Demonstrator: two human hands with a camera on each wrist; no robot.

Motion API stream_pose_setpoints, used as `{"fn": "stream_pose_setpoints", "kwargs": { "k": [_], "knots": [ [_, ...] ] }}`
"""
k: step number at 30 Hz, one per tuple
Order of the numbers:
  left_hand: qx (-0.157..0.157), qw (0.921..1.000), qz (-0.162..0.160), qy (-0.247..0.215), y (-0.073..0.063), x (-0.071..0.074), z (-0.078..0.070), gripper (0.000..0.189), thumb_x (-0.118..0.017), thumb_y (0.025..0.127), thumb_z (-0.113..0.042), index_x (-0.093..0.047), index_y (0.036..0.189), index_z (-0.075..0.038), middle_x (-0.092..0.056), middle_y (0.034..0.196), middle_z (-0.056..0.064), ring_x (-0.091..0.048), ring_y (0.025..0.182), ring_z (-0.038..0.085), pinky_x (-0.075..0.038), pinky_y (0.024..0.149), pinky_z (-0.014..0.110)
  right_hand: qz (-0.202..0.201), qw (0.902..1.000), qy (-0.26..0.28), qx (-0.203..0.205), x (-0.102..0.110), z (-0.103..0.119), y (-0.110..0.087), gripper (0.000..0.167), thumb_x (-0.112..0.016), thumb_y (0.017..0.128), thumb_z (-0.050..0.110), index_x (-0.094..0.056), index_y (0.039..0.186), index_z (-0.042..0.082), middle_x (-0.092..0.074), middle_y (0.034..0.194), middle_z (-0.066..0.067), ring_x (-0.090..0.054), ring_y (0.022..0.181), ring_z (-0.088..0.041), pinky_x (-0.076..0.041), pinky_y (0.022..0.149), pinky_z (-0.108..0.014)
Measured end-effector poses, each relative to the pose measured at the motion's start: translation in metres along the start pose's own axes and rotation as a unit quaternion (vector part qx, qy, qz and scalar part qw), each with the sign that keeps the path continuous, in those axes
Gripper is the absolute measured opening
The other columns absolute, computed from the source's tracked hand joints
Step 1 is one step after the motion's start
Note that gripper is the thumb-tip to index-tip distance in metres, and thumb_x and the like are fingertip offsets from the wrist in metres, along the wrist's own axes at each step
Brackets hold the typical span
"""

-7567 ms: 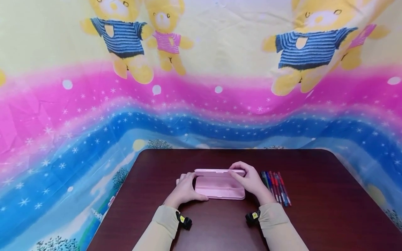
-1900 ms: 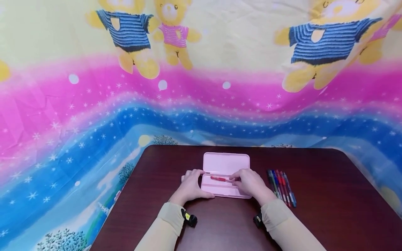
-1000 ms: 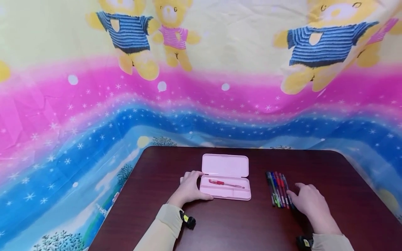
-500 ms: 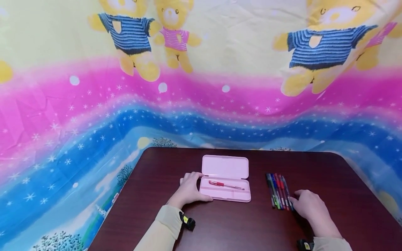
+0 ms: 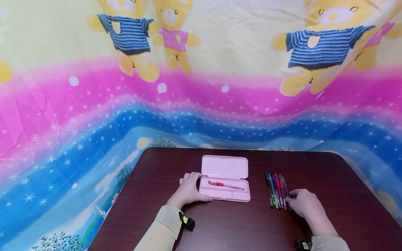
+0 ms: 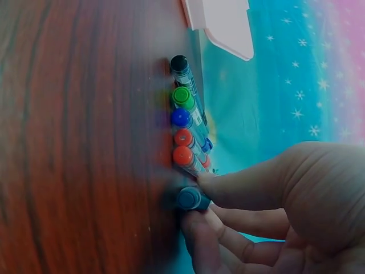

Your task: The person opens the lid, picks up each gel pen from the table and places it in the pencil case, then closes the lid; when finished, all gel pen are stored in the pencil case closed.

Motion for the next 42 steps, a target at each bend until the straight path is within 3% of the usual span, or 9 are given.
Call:
{"fn": "stream_pose_setpoints", "kwargs": {
  "k": [5,10,15,18,21,29,32,38,42],
  "knots": [
    [-0.001,1.0000,0.001,-0.001,0.001,-0.001,-0.001,0.104,-0.098,0.062,-0.072,-0.062,0.145,-0.021,-0.065,0.138,0.002,-0.049,0.134,0.027,-0.037,0.109,0.052,-0.007,0.9999,0.008,-0.002,0.003,-0.002,-0.002,0.041,-0.071,0.104,0.023,-0.073,0.127,-0.011,-0.077,0.115,-0.030,-0.073,0.100,-0.040,-0.059,0.085,-0.059],
    [-0.006,1.0000,0.000,-0.002,0.002,-0.002,-0.002,0.104,-0.097,0.062,-0.073,-0.062,0.145,-0.021,-0.065,0.136,0.001,-0.049,0.133,0.026,-0.037,0.108,0.051,-0.044,0.9990,0.006,0.000,0.015,0.001,-0.005,0.036,-0.069,0.104,0.022,-0.075,0.124,-0.008,-0.076,0.115,-0.031,-0.069,0.089,-0.031,-0.058,0.077,-0.051],
    [-0.003,1.0000,-0.001,-0.005,-0.001,-0.001,0.001,0.104,-0.097,0.062,-0.074,-0.062,0.145,-0.022,-0.065,0.138,0.001,-0.049,0.134,0.026,-0.036,0.109,0.053,-0.082,0.9964,0.008,0.020,0.023,0.018,-0.011,0.036,-0.067,0.106,0.022,-0.074,0.128,-0.006,-0.076,0.117,-0.032,-0.063,0.077,-0.025,-0.050,0.064,-0.040],
    [-0.001,1.0000,-0.001,-0.007,-0.002,0.001,0.003,0.105,-0.097,0.062,-0.074,-0.062,0.145,-0.021,-0.065,0.139,0.001,-0.048,0.134,0.026,-0.036,0.110,0.053,-0.113,0.9926,0.004,0.045,0.025,0.034,-0.014,0.037,-0.068,0.106,0.022,-0.074,0.131,-0.004,-0.075,0.120,-0.032,-0.064,0.078,-0.027,-0.050,0.062,-0.041],
    [-0.003,1.0000,-0.001,-0.005,-0.001,0.001,0.002,0.105,-0.098,0.062,-0.073,-0.062,0.145,-0.021,-0.065,0.139,0.002,-0.049,0.134,0.026,-0.036,0.109,0.053,-0.153,0.9847,0.001,0.084,0.027,0.052,-0.019,0.035,-0.070,0.105,0.022,-0.076,0.130,-0.001,-0.075,0.119,-0.030,-0.066,0.080,-0.029,-0.052,0.064,-0.044],
    [-0.003,1.0000,-0.001,-0.006,0.001,0.002,0.002,0.106,-0.097,0.062,-0.073,-0.061,0.147,-0.022,-0.064,0.141,0.003,-0.048,0.136,0.028,-0.036,0.112,0.054,-0.239,0.9489,0.003,0.206,0.018,0.115,-0.030,0.022,-0.082,0.097,0.014,-0.084,0.119,0.009,-0.074,0.101,-0.013,-0.062,0.075,-0.022,-0.051,0.066,-0.041],
    [-0.002,1.0000,0.000,-0.007,0.000,0.002,0.002,0.106,-0.097,0.062,-0.073,-0.061,0.147,-0.022,-0.065,0.142,0.003,-0.048,0.137,0.028,-0.036,0.112,0.054,-0.240,0.9418,-0.006,0.236,0.007,0.138,-0.028,0.021,-0.084,0.095,0.013,-0.085,0.116,0.014,-0.073,0.097,-0.007,-0.065,0.079,-0.022,-0.054,0.071,-0.044],
    [0.000,0.9999,0.004,-0.010,-0.001,0.000,0.002,0.106,-0.097,0.063,-0.074,-0.060,0.148,-0.021,-0.064,0.143,0.004,-0.048,0.137,0.028,-0.036,0.112,0.055,-0.179,0.9527,-0.022,0.244,-0.022,0.171,-0.020,0.025,-0.087,0.094,0.017,-0.086,0.119,0.019,-0.073,0.099,-0.002,-0.067,0.089,-0.019,-0.061,0.081,-0.042],
    [-0.001,1.0000,0.004,-0.007,-0.001,-0.001,0.001,0.106,-0.097,0.062,-0.074,-0.060,0.147,-0.021,-0.065,0.142,0.003,-0.048,0.137,0.028,-0.036,0.113,0.055,-0.159,0.9524,-0.046,0.256,-0.034,0.188,-0.016,0.025,-0.088,0.093,0.018,-0.087,0.118,0.020,-0.074,0.100,-0.003,-0.068,0.092,-0.020,-0.063,0.087,-0.043]
  ]
}}
Point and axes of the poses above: each hand's wrist, its own y-axis towards the middle knuckle, its own x-axis out of the back of the hand, z = x × y, the point moved 9 cm from there along y, towards the middle knuckle
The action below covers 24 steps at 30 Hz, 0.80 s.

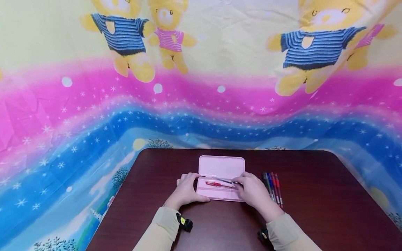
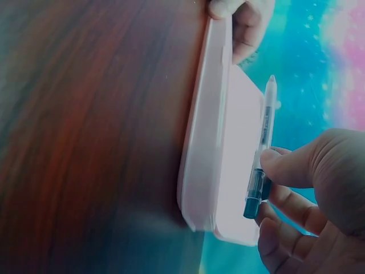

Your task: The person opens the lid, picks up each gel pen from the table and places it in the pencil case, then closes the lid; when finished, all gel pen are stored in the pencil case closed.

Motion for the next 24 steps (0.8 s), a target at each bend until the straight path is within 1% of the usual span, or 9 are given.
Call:
{"fn": "stream_pose_setpoints", "kwargs": {
  "k": [4,8,11,17,21,24],
  "knots": [
    [-0.002,1.0000,0.000,0.000,0.000,0.001,0.000,0.107,-0.098,0.061,-0.073,-0.061,0.147,-0.020,-0.065,0.141,0.004,-0.048,0.136,0.029,-0.036,0.112,0.055,0.006,0.9998,-0.013,0.016,-0.008,0.009,0.007,0.022,-0.089,0.091,0.016,-0.088,0.113,0.020,-0.073,0.097,-0.002,-0.066,0.091,-0.020,-0.062,0.086,-0.042],
    [-0.007,1.0000,-0.004,-0.004,0.000,0.001,-0.001,0.107,-0.098,0.061,-0.072,-0.061,0.147,-0.019,-0.065,0.142,0.005,-0.049,0.136,0.030,-0.036,0.111,0.055,0.006,0.9992,-0.018,0.036,-0.013,0.014,0.013,0.017,-0.089,0.091,0.014,-0.089,0.106,0.021,-0.071,0.092,0.000,-0.065,0.086,-0.019,-0.060,0.081,-0.041],
    [-0.007,0.9999,-0.006,-0.004,0.000,0.001,-0.001,0.106,-0.098,0.062,-0.072,-0.062,0.146,-0.019,-0.065,0.141,0.005,-0.049,0.136,0.029,-0.036,0.111,0.055,0.018,0.9987,-0.014,0.045,-0.018,0.015,0.016,0.015,-0.088,0.091,0.013,-0.089,0.104,0.020,-0.072,0.090,0.000,-0.066,0.082,-0.018,-0.060,0.079,-0.040],
    [-0.006,1.0000,-0.003,-0.005,0.000,0.001,-0.002,0.106,-0.098,0.062,-0.073,-0.061,0.146,-0.020,-0.065,0.138,0.004,-0.048,0.135,0.028,-0.037,0.110,0.054,0.059,0.9977,-0.008,0.031,-0.030,0.012,0.017,0.014,-0.088,0.091,0.013,-0.089,0.102,0.022,-0.073,0.089,0.000,-0.066,0.079,-0.017,-0.061,0.082,-0.041],
    [-0.007,0.9999,-0.006,-0.005,0.000,0.001,-0.002,0.105,-0.098,0.062,-0.072,-0.062,0.145,-0.020,-0.066,0.138,0.004,-0.049,0.134,0.028,-0.037,0.109,0.054,0.062,0.9974,-0.011,0.034,-0.030,0.012,0.017,0.014,-0.088,0.091,0.012,-0.088,0.101,0.022,-0.074,0.089,0.000,-0.067,0.080,-0.017,-0.061,0.083,-0.041],
    [-0.006,0.9999,-0.007,-0.006,0.000,0.001,-0.001,0.105,-0.098,0.062,-0.073,-0.062,0.145,-0.020,-0.066,0.138,0.004,-0.049,0.133,0.027,-0.037,0.110,0.054,0.068,0.9972,-0.001,0.033,-0.030,0.012,0.018,0.013,-0.088,0.091,0.011,-0.088,0.100,0.021,-0.074,0.088,0.000,-0.067,0.079,-0.017,-0.061,0.082,-0.042]
  ]
}}
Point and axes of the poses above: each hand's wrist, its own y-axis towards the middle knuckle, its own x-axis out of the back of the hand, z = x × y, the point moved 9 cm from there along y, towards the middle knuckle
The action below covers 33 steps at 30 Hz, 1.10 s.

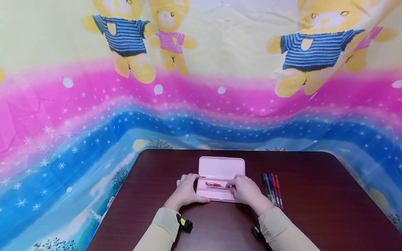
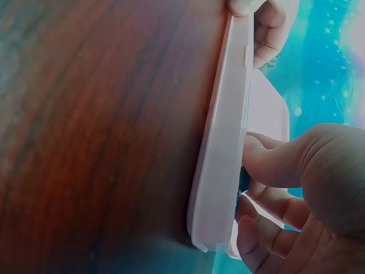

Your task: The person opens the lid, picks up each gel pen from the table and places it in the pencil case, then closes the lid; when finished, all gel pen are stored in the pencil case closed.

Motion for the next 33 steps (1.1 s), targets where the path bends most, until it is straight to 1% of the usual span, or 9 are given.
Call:
{"fn": "stream_pose_setpoints", "kwargs": {
  "k": [7,15,19,22,24,26,28,30,33],
  "knots": [
    [0.002,1.0000,0.003,0.002,0.000,-0.002,0.002,0.105,-0.097,0.062,-0.074,-0.062,0.145,-0.020,-0.065,0.139,0.003,-0.048,0.134,0.026,-0.037,0.110,0.054,0.030,0.9973,0.046,-0.049,-0.008,-0.013,0.003,0.014,-0.086,0.094,0.013,-0.089,0.100,0.025,-0.078,0.095,0.002,-0.068,0.089,-0.015,-0.059,0.091,-0.043],
    [0.003,1.0000,0.002,0.003,0.001,-0.003,0.003,0.106,-0.096,0.061,-0.075,-0.062,0.145,-0.021,-0.065,0.140,0.004,-0.048,0.135,0.027,-0.038,0.111,0.055,0.028,0.9960,0.061,-0.059,-0.009,-0.017,0.002,0.014,-0.084,0.095,0.013,-0.089,0.101,0.025,-0.080,0.098,0.001,-0.068,0.089,-0.015,-0.058,0.089,-0.043],
    [0.002,1.0000,0.000,0.003,0.002,-0.002,0.003,0.106,-0.097,0.061,-0.075,-0.062,0.145,-0.021,-0.065,0.139,0.003,-0.048,0.134,0.027,-0.038,0.111,0.054,0.019,0.9949,0.078,-0.062,-0.008,-0.020,0.002,0.013,-0.084,0.096,0.015,-0.088,0.103,0.024,-0.079,0.098,0.002,-0.066,0.087,-0.014,-0.057,0.085,-0.041],
    [0.002,1.0000,0.000,0.004,0.002,-0.002,0.003,0.105,-0.097,0.061,-0.074,-0.062,0.145,-0.021,-0.065,0.138,0.003,-0.048,0.134,0.027,-0.037,0.111,0.054,-0.013,0.9939,0.094,-0.055,-0.001,-0.026,-0.001,0.012,-0.085,0.096,0.016,-0.088,0.106,0.022,-0.078,0.099,0.002,-0.066,0.085,-0.012,-0.058,0.083,-0.039],
    [0.000,1.0000,0.000,0.006,0.002,-0.004,0.003,0.105,-0.097,0.061,-0.074,-0.062,0.144,-0.021,-0.066,0.138,0.003,-0.049,0.133,0.026,-0.037,0.110,0.054,-0.051,0.9911,0.110,-0.054,0.008,-0.034,-0.005,0.014,-0.084,0.096,0.017,-0.087,0.110,0.019,-0.078,0.101,-0.001,-0.066,0.084,-0.012,-0.058,0.081,-0.038],
    [-0.002,0.9999,0.002,0.011,0.002,-0.005,0.003,0.105,-0.097,0.061,-0.075,-0.062,0.145,-0.021,-0.066,0.138,0.002,-0.049,0.134,0.026,-0.037,0.109,0.054,-0.096,0.9858,0.123,-0.061,0.023,-0.048,-0.011,0.016,-0.083,0.098,0.017,-0.085,0.113,0.015,-0.079,0.103,-0.004,-0.067,0.084,-0.013,-0.058,0.080,-0.038],
    [-0.003,0.9999,0.003,0.013,0.002,-0.006,0.003,0.105,-0.096,0.061,-0.076,-0.061,0.145,-0.022,-0.065,0.138,0.002,-0.049,0.134,0.025,-0.037,0.109,0.053,-0.137,0.9781,0.131,-0.086,0.040,-0.066,-0.019,0.020,-0.081,0.100,0.019,-0.084,0.118,0.014,-0.080,0.104,-0.006,-0.068,0.085,-0.016,-0.056,0.078,-0.036],
    [-0.002,0.9999,0.003,0.011,0.002,-0.005,0.003,0.105,-0.096,0.061,-0.075,-0.062,0.145,-0.022,-0.065,0.138,0.001,-0.049,0.134,0.025,-0.037,0.109,0.053,-0.162,0.9695,0.136,-0.123,0.057,-0.088,-0.028,0.025,-0.078,0.102,0.022,-0.081,0.125,0.012,-0.080,0.105,-0.010,-0.068,0.086,-0.021,-0.054,0.077,-0.037],
    [0.001,1.0000,0.000,0.008,0.001,-0.003,0.002,0.104,-0.097,0.061,-0.074,-0.062,0.144,-0.022,-0.065,0.137,0.002,-0.049,0.133,0.026,-0.037,0.110,0.053,-0.165,0.9574,0.139,-0.192,0.072,-0.121,-0.043,0.036,-0.072,0.107,0.030,-0.076,0.136,0.009,-0.080,0.114,-0.017,-0.073,0.095,-0.031,-0.057,0.082,-0.046]
  ]
}}
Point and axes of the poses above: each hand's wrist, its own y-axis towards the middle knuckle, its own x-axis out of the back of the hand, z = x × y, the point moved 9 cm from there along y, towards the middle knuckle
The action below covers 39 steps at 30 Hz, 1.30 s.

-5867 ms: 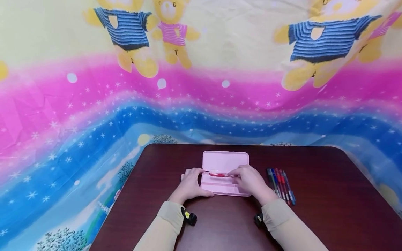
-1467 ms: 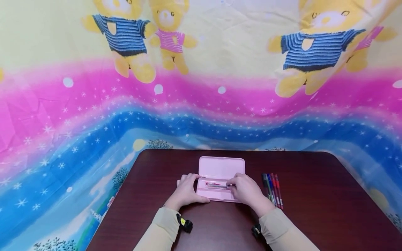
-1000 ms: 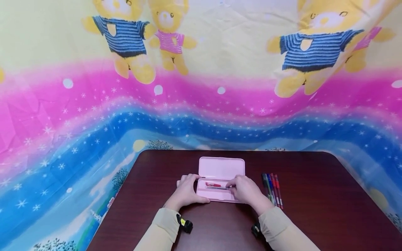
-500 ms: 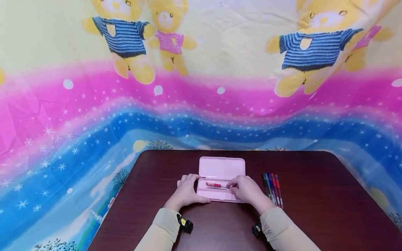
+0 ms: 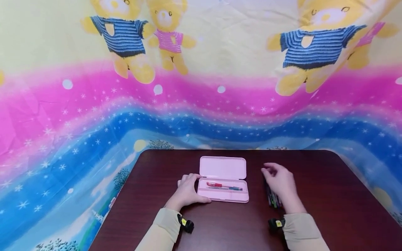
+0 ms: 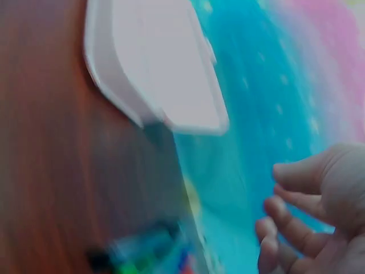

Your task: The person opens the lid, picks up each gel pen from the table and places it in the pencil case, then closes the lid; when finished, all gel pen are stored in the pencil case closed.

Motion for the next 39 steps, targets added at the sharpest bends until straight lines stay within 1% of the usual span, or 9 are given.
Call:
{"fn": "stream_pose_setpoints", "kwargs": {
  "k": [3,5,8,13,19,26,31,35,39],
  "knots": [
    [0.003,1.0000,-0.002,0.000,-0.001,0.002,0.000,0.104,-0.097,0.061,-0.074,-0.062,0.143,-0.021,-0.066,0.137,0.002,-0.048,0.132,0.025,-0.037,0.110,0.053,0.017,0.9981,-0.014,-0.057,0.014,-0.028,0.003,0.048,-0.066,0.109,0.037,-0.068,0.145,0.004,-0.076,0.127,-0.026,-0.072,0.109,-0.043,-0.058,0.091,-0.059],
    [0.003,1.0000,-0.001,0.000,-0.001,0.002,0.000,0.104,-0.097,0.061,-0.074,-0.062,0.144,-0.021,-0.065,0.137,0.002,-0.048,0.131,0.025,-0.037,0.109,0.053,0.033,0.9957,-0.023,-0.083,0.017,-0.044,0.004,0.054,-0.064,0.110,0.039,-0.063,0.148,0.001,-0.072,0.133,-0.031,-0.069,0.116,-0.049,-0.055,0.097,-0.065],
    [0.004,1.0000,-0.002,-0.001,-0.003,0.001,0.001,0.104,-0.097,0.062,-0.074,-0.062,0.144,-0.021,-0.065,0.138,0.002,-0.048,0.132,0.024,-0.037,0.109,0.052,0.056,0.9924,-0.043,-0.101,0.016,-0.060,0.005,0.059,-0.063,0.110,0.039,-0.059,0.151,-0.003,-0.068,0.137,-0.034,-0.065,0.122,-0.053,-0.053,0.101,-0.068],
    [0.006,1.0000,-0.006,-0.002,-0.005,0.001,0.003,0.103,-0.098,0.061,-0.073,-0.062,0.143,-0.022,-0.066,0.137,0.000,-0.048,0.132,0.024,-0.037,0.109,0.053,0.086,0.9879,-0.063,-0.112,0.009,-0.076,0.008,0.065,-0.064,0.109,0.040,-0.056,0.151,-0.009,-0.067,0.138,-0.036,-0.063,0.124,-0.056,-0.052,0.103,-0.068],
    [0.006,1.0000,-0.007,-0.002,-0.004,0.004,0.003,0.104,-0.098,0.061,-0.073,-0.062,0.143,-0.021,-0.066,0.136,0.001,-0.048,0.131,0.024,-0.038,0.108,0.052,0.109,0.9836,-0.068,-0.126,-0.002,-0.086,0.009,0.065,-0.065,0.108,0.039,-0.057,0.148,-0.011,-0.068,0.134,-0.036,-0.065,0.119,-0.054,-0.054,0.100,-0.066],
    [0.009,1.0000,-0.003,-0.002,-0.003,0.007,0.002,0.105,-0.098,0.062,-0.072,-0.061,0.146,-0.022,-0.065,0.138,0.002,-0.048,0.133,0.025,-0.037,0.110,0.053,0.105,0.9836,-0.076,-0.125,-0.008,-0.086,0.011,0.058,-0.064,0.108,0.036,-0.064,0.143,-0.010,-0.066,0.140,-0.037,-0.063,0.123,-0.059,-0.053,0.101,-0.068],
    [0.005,1.0000,-0.006,0.003,-0.003,0.009,0.003,0.104,-0.099,0.062,-0.070,-0.062,0.145,-0.021,-0.066,0.137,0.002,-0.049,0.133,0.026,-0.037,0.109,0.053,0.099,0.9846,-0.064,-0.129,-0.009,-0.082,0.012,0.052,-0.063,0.108,0.032,-0.067,0.141,-0.007,-0.065,0.142,-0.037,-0.063,0.123,-0.058,-0.054,0.100,-0.067],
    [0.002,1.0000,-0.007,0.005,-0.002,0.006,0.004,0.103,-0.099,0.061,-0.071,-0.062,0.144,-0.021,-0.066,0.137,0.001,-0.049,0.133,0.025,-0.037,0.109,0.054,0.103,0.9849,-0.056,-0.128,-0.010,-0.084,0.009,0.049,-0.062,0.109,0.029,-0.067,0.142,-0.008,-0.065,0.143,-0.037,-0.064,0.123,-0.058,-0.055,0.098,-0.066],
    [0.000,1.0000,0.002,-0.001,0.001,0.000,0.002,0.103,-0.098,0.062,-0.073,-0.062,0.144,-0.022,-0.065,0.138,0.000,-0.049,0.134,0.024,-0.036,0.110,0.053,0.101,0.9839,-0.061,-0.134,-0.006,-0.091,0.004,0.047,-0.061,0.109,0.027,-0.068,0.141,-0.008,-0.064,0.143,-0.039,-0.063,0.121,-0.060,-0.055,0.096,-0.067]
  ]
}}
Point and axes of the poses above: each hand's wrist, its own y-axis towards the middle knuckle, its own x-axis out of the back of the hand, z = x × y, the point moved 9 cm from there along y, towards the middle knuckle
